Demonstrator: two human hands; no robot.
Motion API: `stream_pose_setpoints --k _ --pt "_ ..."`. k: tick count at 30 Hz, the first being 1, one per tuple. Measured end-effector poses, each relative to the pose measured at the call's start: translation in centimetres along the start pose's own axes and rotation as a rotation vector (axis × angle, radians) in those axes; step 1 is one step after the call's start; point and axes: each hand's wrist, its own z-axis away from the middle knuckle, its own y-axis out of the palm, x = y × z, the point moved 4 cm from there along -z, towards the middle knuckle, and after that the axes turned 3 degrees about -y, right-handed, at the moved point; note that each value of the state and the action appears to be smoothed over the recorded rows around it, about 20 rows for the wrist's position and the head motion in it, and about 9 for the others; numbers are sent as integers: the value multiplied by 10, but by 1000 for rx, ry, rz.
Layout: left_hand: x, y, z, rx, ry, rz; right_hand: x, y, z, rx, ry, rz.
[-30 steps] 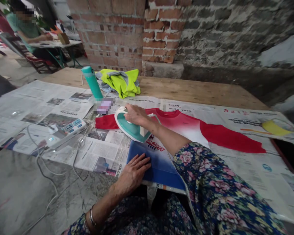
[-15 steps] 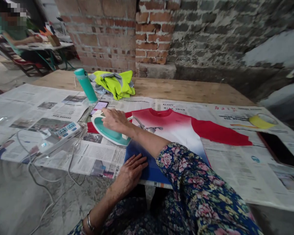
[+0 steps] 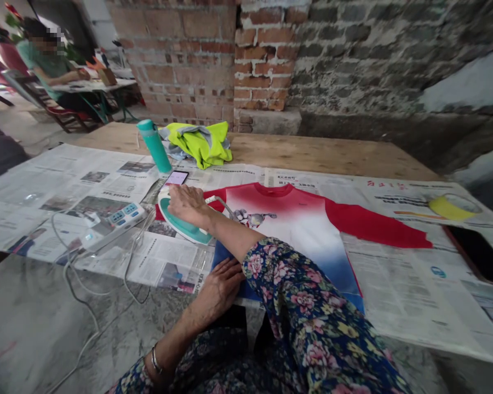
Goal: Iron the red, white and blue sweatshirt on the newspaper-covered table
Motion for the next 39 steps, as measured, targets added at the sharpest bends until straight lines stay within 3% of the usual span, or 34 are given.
stream_pose_setpoints --k 6,11,18,24,27,32,39 --pt "6 -2 0 1 19 0 9 -7 11 41 -32 -47" --pt "13 -3 -1 -31 61 -51 -14 -27 42 26 -31 -4" --pt "11 -6 -2 -60 104 -117 -98 -69 60 -123 230 41" --pt "15 -6 0 -91 113 -103 -180 -90 81 -185 410 121" --pt "17 -8 0 -92 117 -97 -216 -99 110 -204 512 143" --pt "17 -12 -1 -76 131 -117 -265 -116 177 -265 820 143" --pt "16 -16 -6 -93 174 -163 -307 -143 256 -423 1004 155"
